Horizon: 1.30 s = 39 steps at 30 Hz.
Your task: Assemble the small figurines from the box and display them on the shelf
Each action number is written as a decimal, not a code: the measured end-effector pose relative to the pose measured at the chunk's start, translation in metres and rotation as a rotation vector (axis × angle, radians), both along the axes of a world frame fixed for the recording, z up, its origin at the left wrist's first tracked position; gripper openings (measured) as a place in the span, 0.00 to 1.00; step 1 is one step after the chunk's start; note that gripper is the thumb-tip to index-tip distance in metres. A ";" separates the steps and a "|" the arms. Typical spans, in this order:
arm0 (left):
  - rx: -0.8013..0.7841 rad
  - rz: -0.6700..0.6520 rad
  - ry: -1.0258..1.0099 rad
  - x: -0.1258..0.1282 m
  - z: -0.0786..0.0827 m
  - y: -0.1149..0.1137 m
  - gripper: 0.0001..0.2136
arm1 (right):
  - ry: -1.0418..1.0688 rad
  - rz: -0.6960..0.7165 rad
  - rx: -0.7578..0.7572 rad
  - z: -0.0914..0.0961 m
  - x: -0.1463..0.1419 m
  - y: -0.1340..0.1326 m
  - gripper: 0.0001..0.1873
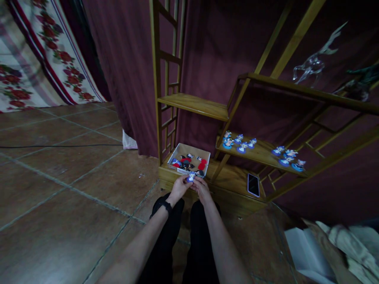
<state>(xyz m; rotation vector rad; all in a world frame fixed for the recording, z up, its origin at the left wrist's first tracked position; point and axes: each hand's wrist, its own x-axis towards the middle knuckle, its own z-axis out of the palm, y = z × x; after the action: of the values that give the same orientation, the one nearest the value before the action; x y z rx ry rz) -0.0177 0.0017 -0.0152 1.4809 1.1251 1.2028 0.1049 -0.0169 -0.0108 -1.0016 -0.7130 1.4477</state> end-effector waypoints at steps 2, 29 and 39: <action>0.000 0.016 0.001 0.000 -0.001 0.000 0.16 | -0.002 -0.007 0.002 0.000 0.000 0.000 0.17; 0.121 0.044 0.014 0.001 0.005 -0.005 0.21 | 0.033 0.052 -0.041 0.009 0.001 -0.002 0.22; 0.159 0.048 -0.010 -0.001 0.001 -0.005 0.21 | 0.073 0.078 0.034 0.014 0.002 -0.007 0.21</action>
<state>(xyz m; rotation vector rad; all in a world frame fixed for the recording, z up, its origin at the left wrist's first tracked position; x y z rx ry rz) -0.0187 -0.0035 -0.0138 1.5722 1.0841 1.3580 0.1072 -0.0235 0.0031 -0.8986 -0.7276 1.5276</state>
